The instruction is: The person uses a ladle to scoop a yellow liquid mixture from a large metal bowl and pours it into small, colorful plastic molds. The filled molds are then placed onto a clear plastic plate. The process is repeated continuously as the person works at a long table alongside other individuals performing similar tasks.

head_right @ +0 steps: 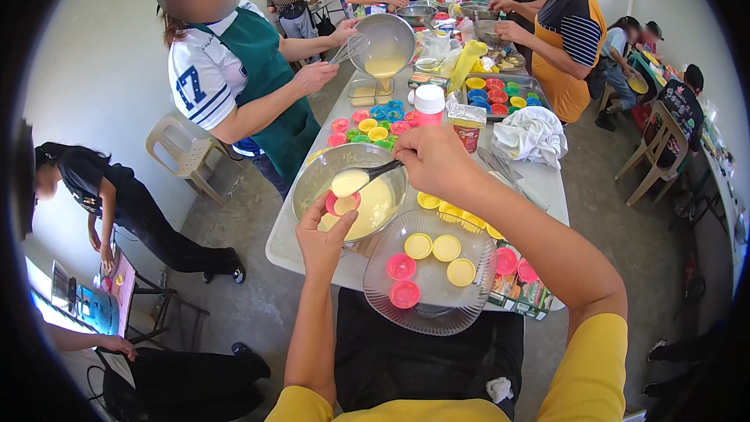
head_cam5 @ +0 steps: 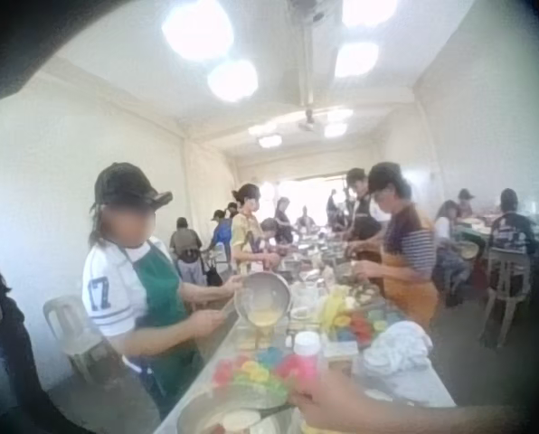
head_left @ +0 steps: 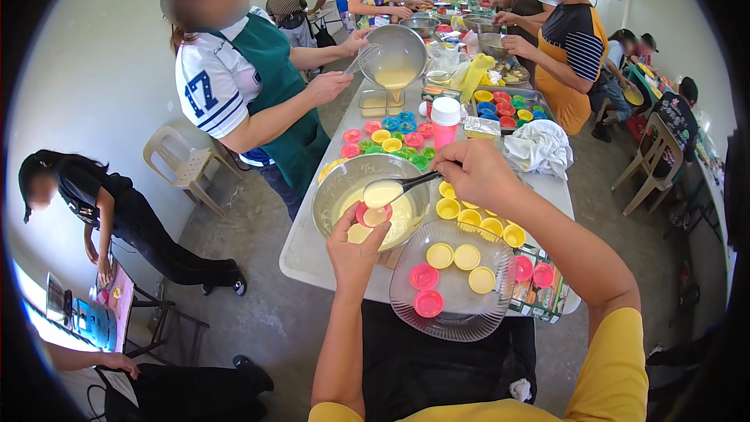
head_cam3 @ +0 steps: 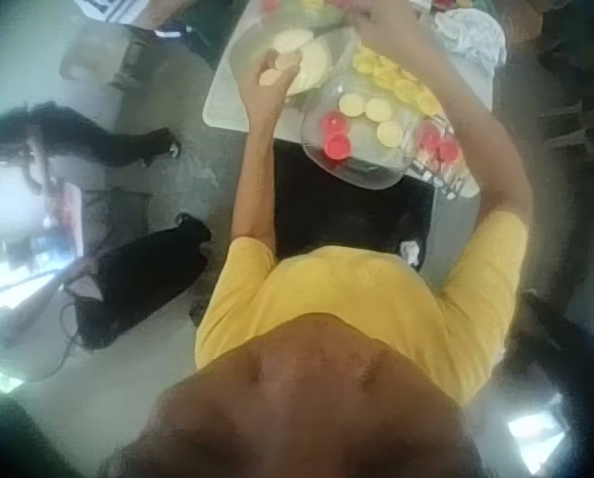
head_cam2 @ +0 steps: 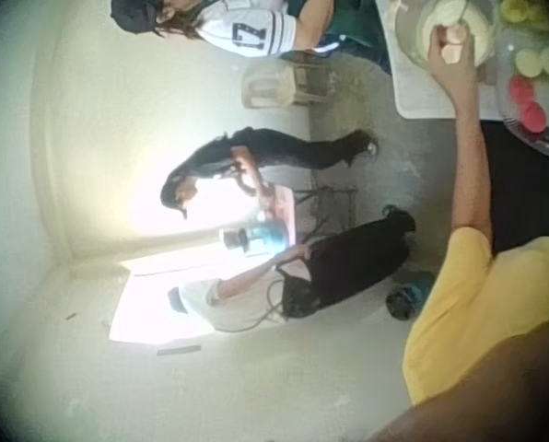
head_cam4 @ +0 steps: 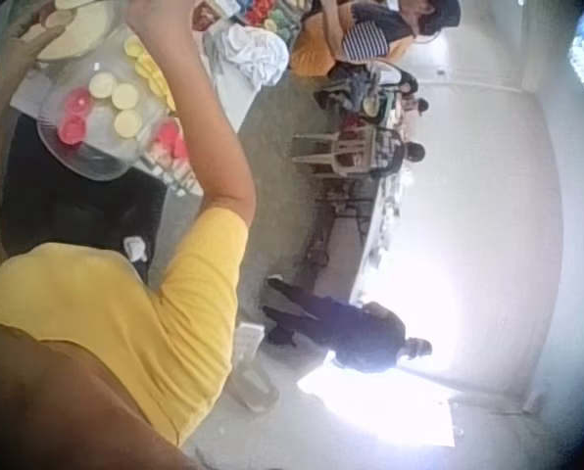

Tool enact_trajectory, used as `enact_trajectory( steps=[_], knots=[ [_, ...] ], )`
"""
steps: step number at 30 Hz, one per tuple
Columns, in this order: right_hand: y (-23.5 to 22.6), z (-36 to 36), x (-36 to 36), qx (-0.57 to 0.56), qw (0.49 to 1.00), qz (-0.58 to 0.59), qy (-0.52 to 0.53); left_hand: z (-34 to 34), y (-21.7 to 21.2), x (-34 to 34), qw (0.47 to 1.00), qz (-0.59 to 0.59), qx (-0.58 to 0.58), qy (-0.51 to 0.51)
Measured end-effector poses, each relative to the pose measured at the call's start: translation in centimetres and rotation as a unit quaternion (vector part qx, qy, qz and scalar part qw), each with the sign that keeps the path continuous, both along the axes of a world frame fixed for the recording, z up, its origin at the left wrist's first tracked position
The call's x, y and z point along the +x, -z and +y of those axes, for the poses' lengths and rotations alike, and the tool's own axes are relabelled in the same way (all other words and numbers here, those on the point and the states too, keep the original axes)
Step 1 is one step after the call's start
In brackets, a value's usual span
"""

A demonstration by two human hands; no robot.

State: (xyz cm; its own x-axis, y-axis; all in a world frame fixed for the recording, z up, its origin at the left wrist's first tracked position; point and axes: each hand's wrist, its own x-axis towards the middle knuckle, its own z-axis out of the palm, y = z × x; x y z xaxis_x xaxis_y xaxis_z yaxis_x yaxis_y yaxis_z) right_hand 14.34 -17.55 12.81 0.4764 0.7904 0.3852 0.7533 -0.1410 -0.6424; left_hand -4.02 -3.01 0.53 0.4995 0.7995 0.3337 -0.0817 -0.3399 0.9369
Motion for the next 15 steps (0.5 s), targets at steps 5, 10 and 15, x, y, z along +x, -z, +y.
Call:
enact_trajectory(
  steps=[5, 10, 15],
  knots=[
    [0.5, -0.3, -0.5, 0.085, 0.979, -0.174, -0.068, 0.2, 0.3, 0.2, 1.0, -0.007, 0.0, 0.008],
    [-0.9, -1.1, -2.4, 0.087, 0.955, -0.266, -0.099, 0.4, -0.1, 0.1, 1.0, -0.006, -0.012, 0.007],
    [-1.6, -2.1, -3.2, 0.072, 0.923, -0.356, -0.13, 0.2, -0.5, 0.1, 1.0, -0.02, -0.014, 0.009]
  ],
)
